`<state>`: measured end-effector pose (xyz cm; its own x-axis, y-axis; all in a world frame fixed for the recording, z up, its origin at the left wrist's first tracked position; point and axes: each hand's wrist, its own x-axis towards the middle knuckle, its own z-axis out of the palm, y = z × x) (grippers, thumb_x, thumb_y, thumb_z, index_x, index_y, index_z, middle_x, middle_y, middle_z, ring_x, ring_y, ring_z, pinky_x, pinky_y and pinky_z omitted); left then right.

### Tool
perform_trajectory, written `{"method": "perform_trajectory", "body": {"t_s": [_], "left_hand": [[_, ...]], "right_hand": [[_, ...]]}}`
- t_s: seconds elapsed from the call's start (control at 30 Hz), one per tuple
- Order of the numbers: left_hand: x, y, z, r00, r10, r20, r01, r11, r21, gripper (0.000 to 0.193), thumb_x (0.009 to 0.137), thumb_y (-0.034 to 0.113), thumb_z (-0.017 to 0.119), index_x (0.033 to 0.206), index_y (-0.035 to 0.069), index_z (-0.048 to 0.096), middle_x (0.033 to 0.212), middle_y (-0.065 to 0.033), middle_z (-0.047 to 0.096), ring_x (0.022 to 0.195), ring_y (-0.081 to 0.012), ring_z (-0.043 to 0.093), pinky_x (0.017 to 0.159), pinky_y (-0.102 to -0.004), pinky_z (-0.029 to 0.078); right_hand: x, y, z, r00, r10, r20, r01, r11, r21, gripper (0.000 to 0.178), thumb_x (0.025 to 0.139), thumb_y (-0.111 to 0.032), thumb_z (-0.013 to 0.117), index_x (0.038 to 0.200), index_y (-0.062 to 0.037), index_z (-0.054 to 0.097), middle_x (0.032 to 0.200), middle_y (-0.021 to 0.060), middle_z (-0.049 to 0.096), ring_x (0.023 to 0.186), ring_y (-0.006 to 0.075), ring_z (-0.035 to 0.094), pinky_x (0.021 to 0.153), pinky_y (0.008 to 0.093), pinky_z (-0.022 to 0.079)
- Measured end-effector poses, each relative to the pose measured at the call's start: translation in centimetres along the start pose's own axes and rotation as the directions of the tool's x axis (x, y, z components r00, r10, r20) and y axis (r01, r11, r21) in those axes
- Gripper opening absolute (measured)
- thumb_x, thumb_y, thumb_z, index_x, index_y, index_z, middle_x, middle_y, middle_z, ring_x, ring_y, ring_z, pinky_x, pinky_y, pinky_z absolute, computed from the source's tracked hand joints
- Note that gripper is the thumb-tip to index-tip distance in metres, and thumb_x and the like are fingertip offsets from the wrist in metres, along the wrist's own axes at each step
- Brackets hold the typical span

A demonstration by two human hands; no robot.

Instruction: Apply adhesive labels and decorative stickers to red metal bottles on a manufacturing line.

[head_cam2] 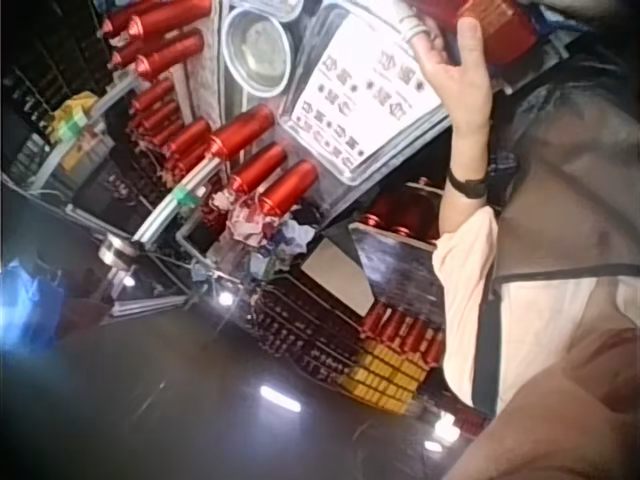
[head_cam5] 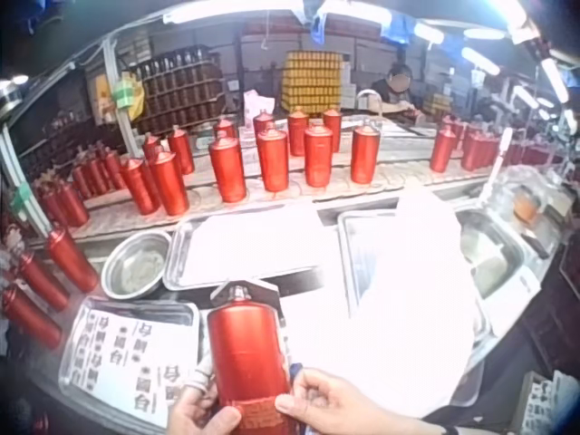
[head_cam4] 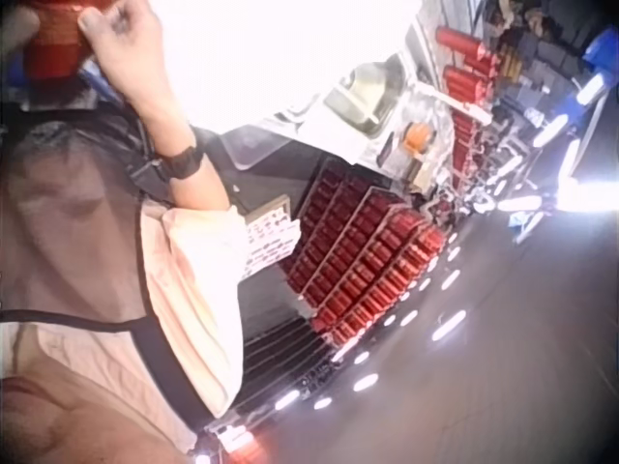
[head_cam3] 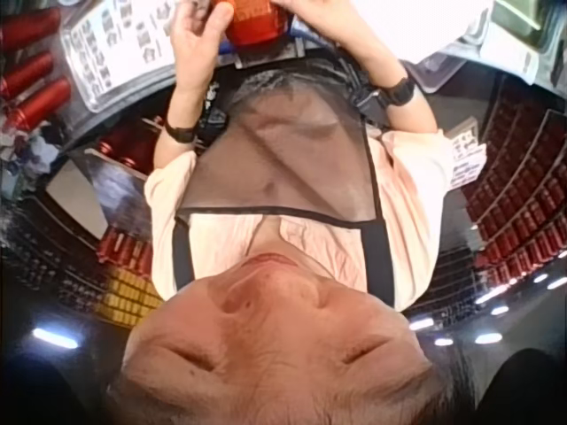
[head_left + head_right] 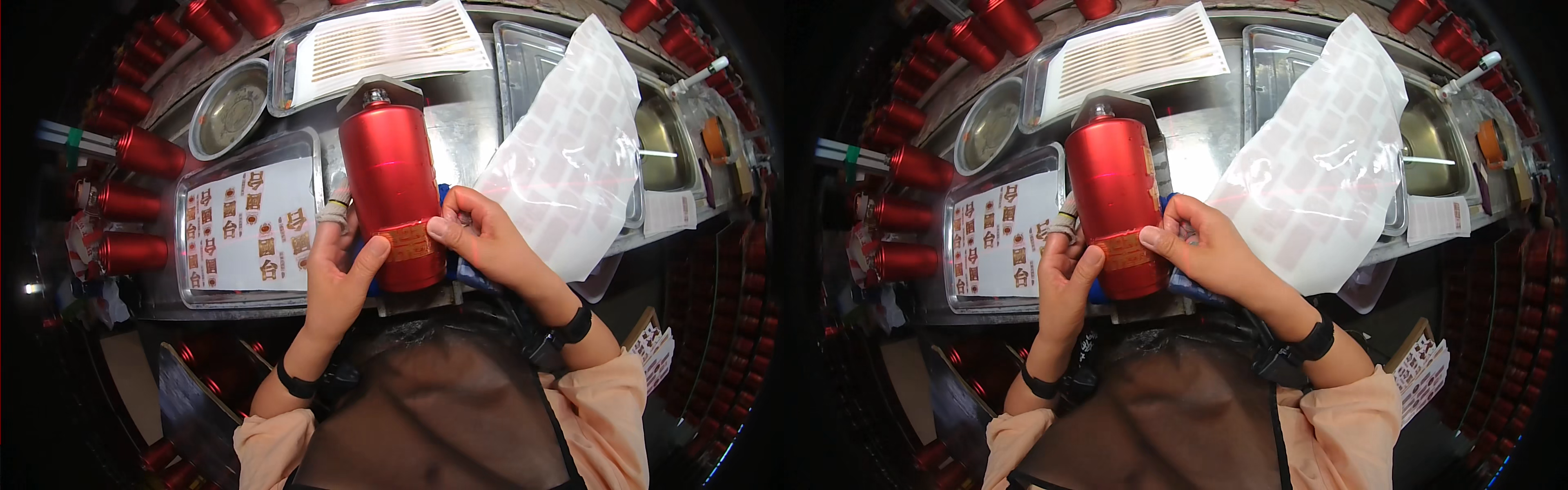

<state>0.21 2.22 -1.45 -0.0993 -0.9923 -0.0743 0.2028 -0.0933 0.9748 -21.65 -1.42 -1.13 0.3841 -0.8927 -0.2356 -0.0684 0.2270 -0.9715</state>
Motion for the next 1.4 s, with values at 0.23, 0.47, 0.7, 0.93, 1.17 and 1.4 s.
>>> {"method": "perform_trajectory", "body": {"t_s": [0.23, 0.47, 0.7, 0.93, 1.17, 1.4], "left_hand": [[0.0, -0.2, -0.1, 1.0, 0.005, -0.017, -0.005, 1.0, -0.009, 0.08, 0.095, 0.018, 0.07, 0.154, -0.009, 0.023, 0.155, -0.0212, 0.037, 0.144, -0.0265, 0.038, 0.118, -0.0382, 0.029], [-0.2, -0.2, -0.8, 0.998, 0.026, 0.051, -0.028, 0.999, 0.044, 0.086, 0.094, 0.017, 0.072, 0.155, -0.009, 0.019, 0.158, -0.0208, 0.034, 0.146, -0.0263, 0.036, 0.118, -0.0372, 0.028], [-0.5, -0.1, -1.2, 0.997, 0.044, 0.057, -0.047, 0.998, 0.041, 0.085, 0.093, 0.017, 0.072, 0.156, -0.006, 0.02, 0.158, -0.0197, 0.035, 0.146, -0.026, 0.035, 0.118, -0.0365, 0.029], [-0.4, -0.3, -0.8, 0.998, 0.038, 0.04, -0.037, 0.999, -0.029, 0.081, 0.096, 0.016, 0.069, 0.156, -0.006, 0.021, 0.157, -0.0191, 0.035, 0.146, -0.0276, 0.036, 0.118, -0.0352, 0.029], [-0.5, -0.4, -0.9, 0.997, 0.074, 0.035, -0.073, 0.997, -0.008, 0.082, 0.095, 0.016, 0.071, 0.156, -0.008, 0.021, 0.156, -0.0205, 0.037, 0.145, -0.0262, 0.037, 0.117, -0.0349, 0.031], [-0.5, -1.1, -1.4, 0.994, 0.099, 0.046, -0.096, 0.993, -0.073, 0.08, 0.094, 0.015, 0.071, 0.155, -0.007, 0.024, 0.156, -0.0183, 0.037, 0.145, -0.0231, 0.038, 0.117, -0.0353, 0.032]], "right_hand": [[0.1, -0.3, 0.4, 0.999, 0.046, -0.006, -0.046, 0.998, 0.033, 0.031, 0.096, -0.03, 0.07, 0.085, -0.0081, 0.051, 0.077, -0.0044, 0.047, 0.076, 0.0049, 0.041, 0.068, 0.0227, 0.039], [-1.1, -0.3, 0.8, 0.99, -0.133, -0.041, 0.123, 0.973, -0.193, 0.035, 0.09, -0.027, 0.077, 0.089, -0.0089, 0.048, 0.083, -0.0051, 0.046, 0.08, 0.0052, 0.041, 0.072, 0.0232, 0.039], [-0.2, -2.4, -0.6, 0.88, 0.232, -0.414, -0.132, 0.958, 0.256, 0.01, 0.091, -0.015, 0.062, 0.086, -0.0063, 0.061, 0.082, -0.0001, 0.061, 0.078, 0.0065, 0.057, 0.073, 0.023, 0.047], [-2.2, -4.8, 3.3, 0.921, -0.275, -0.276, 0.219, 0.951, -0.218, 0.029, 0.083, -0.002, 0.068, 0.109, -0.0011, 0.055, 0.095, 0.0105, 0.062, 0.082, 0.0169, 0.063, 0.076, 0.0285, 0.051], [-3.2, -4.2, 2.4, 0.904, -0.261, -0.338, 0.137, 0.927, -0.349, 0.03, 0.085, -0.001, 0.072, 0.111, -0.0003, 0.057, 0.094, 0.0071, 0.061, 0.084, 0.0086, 0.059, 0.073, 0.0232, 0.049], [-2.2, -5.0, 3.3, 0.745, -0.611, -0.267, 0.285, 0.653, -0.702, 0.032, 0.075, 0.007, 0.073, 0.105, -0.0011, 0.066, 0.096, 0.0129, 0.066, 0.081, 0.025, 0.063, 0.074, 0.0313, 0.049]]}}
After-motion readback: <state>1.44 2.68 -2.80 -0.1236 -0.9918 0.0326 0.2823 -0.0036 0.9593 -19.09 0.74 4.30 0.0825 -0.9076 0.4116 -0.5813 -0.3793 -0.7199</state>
